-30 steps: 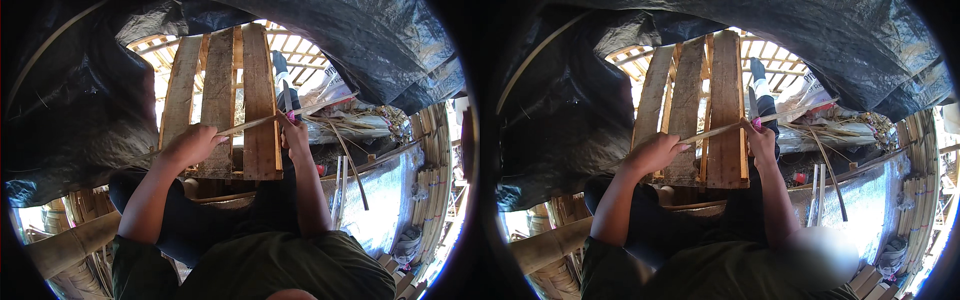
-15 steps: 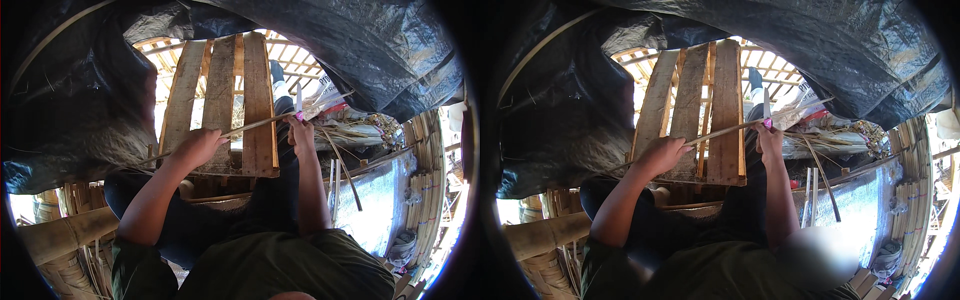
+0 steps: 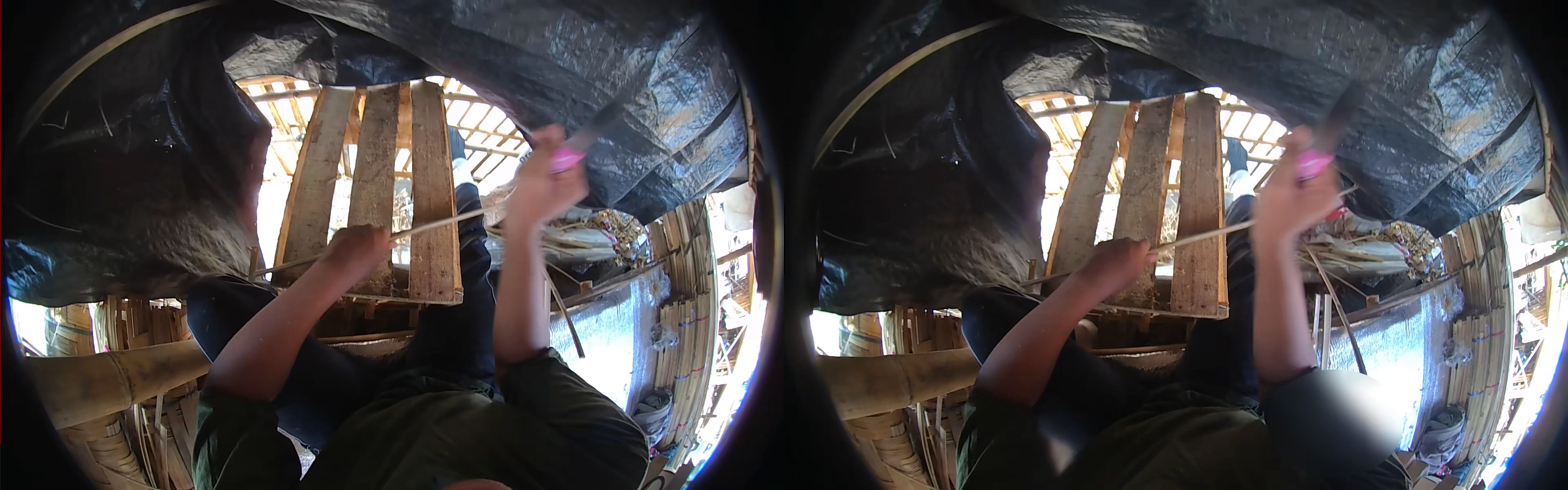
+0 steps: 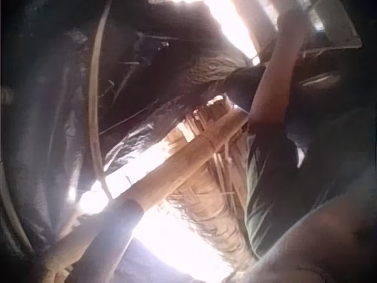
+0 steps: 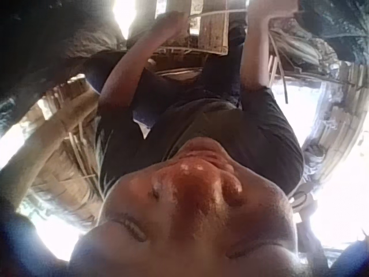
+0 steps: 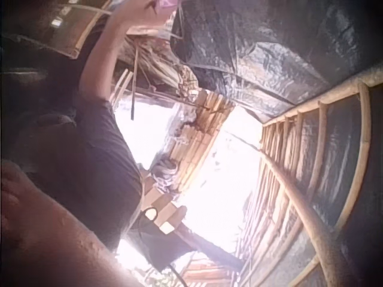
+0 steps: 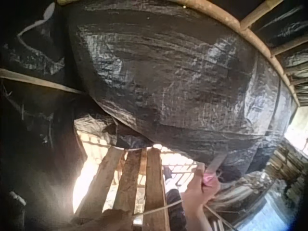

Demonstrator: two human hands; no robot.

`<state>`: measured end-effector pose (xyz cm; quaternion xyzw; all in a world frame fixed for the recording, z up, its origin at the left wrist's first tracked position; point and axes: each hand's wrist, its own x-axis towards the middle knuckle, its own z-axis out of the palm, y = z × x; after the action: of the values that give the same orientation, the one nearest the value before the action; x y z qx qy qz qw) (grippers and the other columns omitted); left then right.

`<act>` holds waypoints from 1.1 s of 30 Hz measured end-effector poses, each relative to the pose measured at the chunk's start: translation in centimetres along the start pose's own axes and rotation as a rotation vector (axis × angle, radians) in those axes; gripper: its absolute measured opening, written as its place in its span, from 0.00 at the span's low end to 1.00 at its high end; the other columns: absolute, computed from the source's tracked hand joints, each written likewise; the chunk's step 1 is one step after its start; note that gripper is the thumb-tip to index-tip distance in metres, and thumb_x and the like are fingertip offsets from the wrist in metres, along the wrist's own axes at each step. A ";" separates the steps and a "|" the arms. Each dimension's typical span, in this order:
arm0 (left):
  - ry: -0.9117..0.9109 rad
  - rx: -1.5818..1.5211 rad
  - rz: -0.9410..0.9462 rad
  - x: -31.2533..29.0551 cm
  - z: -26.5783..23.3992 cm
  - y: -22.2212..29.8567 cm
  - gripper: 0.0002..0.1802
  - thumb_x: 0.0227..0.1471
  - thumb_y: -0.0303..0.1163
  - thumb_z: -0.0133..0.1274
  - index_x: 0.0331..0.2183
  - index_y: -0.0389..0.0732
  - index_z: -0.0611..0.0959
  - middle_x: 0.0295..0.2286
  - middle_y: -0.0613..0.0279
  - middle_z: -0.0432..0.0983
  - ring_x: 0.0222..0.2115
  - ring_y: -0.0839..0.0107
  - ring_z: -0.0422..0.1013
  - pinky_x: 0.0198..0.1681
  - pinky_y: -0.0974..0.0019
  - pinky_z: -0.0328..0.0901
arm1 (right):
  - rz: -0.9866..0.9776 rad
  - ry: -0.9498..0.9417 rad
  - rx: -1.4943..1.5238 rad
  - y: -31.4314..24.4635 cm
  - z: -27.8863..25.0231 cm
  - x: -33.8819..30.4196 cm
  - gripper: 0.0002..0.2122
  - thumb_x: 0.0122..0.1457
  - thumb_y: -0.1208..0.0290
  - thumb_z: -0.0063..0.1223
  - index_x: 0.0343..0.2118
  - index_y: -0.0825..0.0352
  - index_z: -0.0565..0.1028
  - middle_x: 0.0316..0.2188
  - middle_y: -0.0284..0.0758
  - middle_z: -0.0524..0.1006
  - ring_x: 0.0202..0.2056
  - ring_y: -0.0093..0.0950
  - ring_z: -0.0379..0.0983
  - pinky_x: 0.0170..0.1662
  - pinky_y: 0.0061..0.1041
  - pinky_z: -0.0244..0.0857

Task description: The person scrapes a bamboo strip using a knife, holds a smartphone, and scrapes the bamboo strip again using the knife.

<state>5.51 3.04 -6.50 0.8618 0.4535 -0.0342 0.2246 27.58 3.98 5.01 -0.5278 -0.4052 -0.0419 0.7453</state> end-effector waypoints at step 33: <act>0.205 0.471 0.080 -1.8 0.4 1.8 0.20 0.63 0.47 0.44 0.28 0.42 0.76 0.14 0.65 0.75 0.16 0.67 0.76 0.19 0.66 0.70 | 0.776 -0.871 -0.634 10.4 -8.0 -6.9 0.23 0.66 0.56 0.41 0.28 0.75 0.76 0.23 0.57 0.75 0.31 0.53 0.76 0.33 0.41 0.66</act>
<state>5.97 0.67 -5.72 0.9065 0.4192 -0.0425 -0.0280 32.49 -0.52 -8.21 -0.7978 -0.4182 0.3294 0.2831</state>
